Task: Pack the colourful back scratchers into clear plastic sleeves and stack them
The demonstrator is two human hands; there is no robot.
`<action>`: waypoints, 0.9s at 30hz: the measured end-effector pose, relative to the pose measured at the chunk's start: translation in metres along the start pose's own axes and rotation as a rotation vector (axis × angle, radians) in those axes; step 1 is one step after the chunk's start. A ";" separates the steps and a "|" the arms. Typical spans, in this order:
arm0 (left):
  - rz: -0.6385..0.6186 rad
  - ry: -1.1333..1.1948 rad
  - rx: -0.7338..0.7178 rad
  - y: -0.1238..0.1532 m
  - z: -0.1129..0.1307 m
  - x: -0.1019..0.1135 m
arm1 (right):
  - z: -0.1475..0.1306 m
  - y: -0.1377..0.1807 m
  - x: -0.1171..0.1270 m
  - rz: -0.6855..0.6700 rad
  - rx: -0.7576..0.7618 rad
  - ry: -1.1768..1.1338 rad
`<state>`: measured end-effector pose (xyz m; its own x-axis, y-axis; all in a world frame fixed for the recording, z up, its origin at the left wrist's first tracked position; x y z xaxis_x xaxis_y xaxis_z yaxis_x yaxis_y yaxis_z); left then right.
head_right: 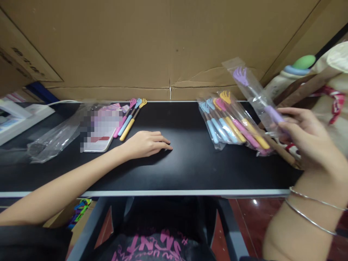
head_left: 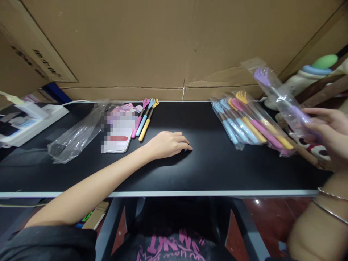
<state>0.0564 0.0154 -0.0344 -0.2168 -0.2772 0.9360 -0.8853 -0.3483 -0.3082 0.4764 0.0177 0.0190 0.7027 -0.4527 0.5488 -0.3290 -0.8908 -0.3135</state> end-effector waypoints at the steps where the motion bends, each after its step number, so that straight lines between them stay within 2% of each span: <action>1: -0.004 0.004 0.003 0.000 0.000 0.000 | 0.000 0.001 -0.002 -0.008 -0.037 0.034; 4: -0.008 0.012 0.007 0.000 0.000 0.000 | 0.000 0.003 -0.009 -0.032 -0.114 0.128; 10: -0.004 0.030 0.014 -0.001 0.000 0.001 | 0.010 -0.003 -0.012 -0.133 -0.132 0.216; 13: -0.013 0.034 0.029 -0.001 -0.001 0.000 | 0.019 -0.008 -0.011 -0.200 -0.068 0.287; 17: -0.014 0.045 0.042 -0.001 -0.001 -0.001 | 0.030 -0.014 -0.013 -0.223 0.075 0.338; 22: -0.017 0.043 0.041 0.000 -0.001 0.000 | 0.041 -0.017 -0.016 -0.274 0.102 0.418; 27: -0.044 0.039 0.045 0.000 0.000 0.001 | 0.042 -0.020 -0.022 -0.344 0.151 0.356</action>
<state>0.0565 0.0151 -0.0339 -0.1944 -0.2262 0.9545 -0.8751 -0.3997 -0.2729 0.4944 0.0466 -0.0195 0.4877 -0.1431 0.8612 -0.0030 -0.9867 -0.1623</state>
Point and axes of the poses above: each hand's wrist, its own y-axis away from the middle knuckle, its own x-axis out of the back of the hand, z = x × y, the point moved 3 cm from there along -y, towards the middle knuckle, and after that the axes turned 1 degree about -z, right-handed, at the moved point
